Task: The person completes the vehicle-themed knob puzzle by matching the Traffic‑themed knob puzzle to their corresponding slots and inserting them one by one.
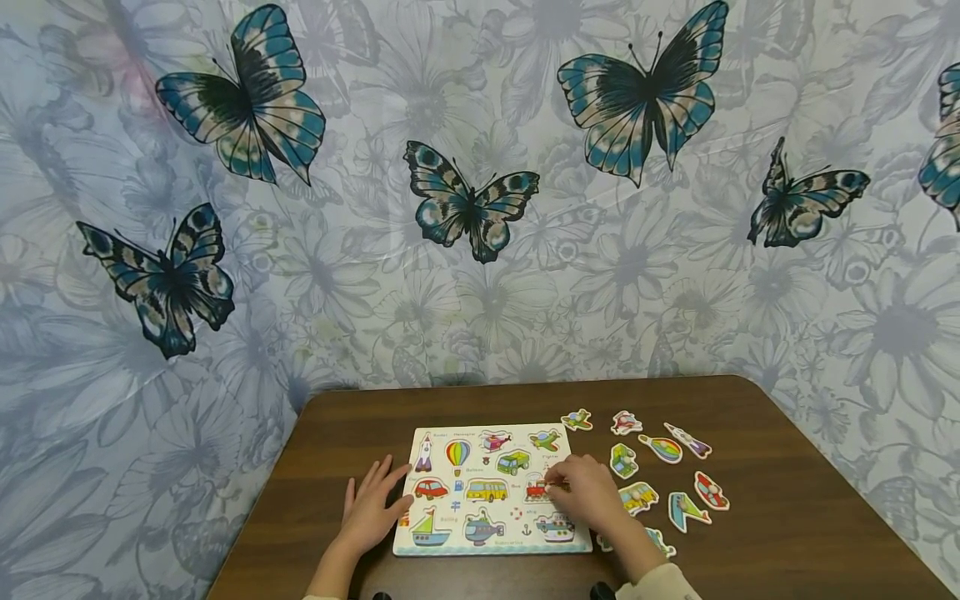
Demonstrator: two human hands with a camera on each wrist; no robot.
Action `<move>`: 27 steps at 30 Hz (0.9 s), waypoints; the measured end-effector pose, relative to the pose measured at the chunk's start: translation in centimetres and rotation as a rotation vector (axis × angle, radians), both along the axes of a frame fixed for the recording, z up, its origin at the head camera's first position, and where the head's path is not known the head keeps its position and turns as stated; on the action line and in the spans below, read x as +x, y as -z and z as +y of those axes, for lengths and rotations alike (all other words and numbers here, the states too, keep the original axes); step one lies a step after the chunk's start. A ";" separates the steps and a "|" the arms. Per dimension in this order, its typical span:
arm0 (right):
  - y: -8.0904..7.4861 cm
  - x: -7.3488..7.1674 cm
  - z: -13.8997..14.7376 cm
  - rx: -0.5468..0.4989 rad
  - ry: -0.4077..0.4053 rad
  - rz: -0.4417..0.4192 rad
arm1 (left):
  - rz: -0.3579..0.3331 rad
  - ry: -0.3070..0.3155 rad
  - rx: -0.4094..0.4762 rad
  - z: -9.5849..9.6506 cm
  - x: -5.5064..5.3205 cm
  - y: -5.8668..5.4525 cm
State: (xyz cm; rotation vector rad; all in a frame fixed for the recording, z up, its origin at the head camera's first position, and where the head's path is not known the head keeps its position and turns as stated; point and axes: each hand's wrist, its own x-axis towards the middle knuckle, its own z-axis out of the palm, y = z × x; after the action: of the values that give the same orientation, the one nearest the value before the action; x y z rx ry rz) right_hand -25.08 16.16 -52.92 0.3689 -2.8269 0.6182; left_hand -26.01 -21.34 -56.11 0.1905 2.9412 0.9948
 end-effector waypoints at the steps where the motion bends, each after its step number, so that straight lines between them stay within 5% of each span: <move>1: -0.1 0.0 0.1 -0.014 0.009 -0.002 | 0.000 -0.001 -0.001 0.0 0.0 0.0; 8: -1.1 -0.1 2.3 -0.093 0.078 -0.029 | 0.006 -0.002 0.011 0.0 0.1 -0.1; 17: -1.6 -0.8 6.7 0.018 0.175 -0.005 | 0.015 -0.009 -0.012 0.0 0.1 0.0; 27: -0.9 -1.4 9.6 0.065 0.237 -0.104 | 0.006 -0.001 -0.001 0.2 0.4 -0.4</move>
State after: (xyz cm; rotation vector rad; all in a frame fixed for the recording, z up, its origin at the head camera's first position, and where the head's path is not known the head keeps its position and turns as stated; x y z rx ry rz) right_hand -26.50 25.80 -52.01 0.0104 -2.9333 0.5100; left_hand -25.63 -21.18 -55.70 0.1920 2.9473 0.9946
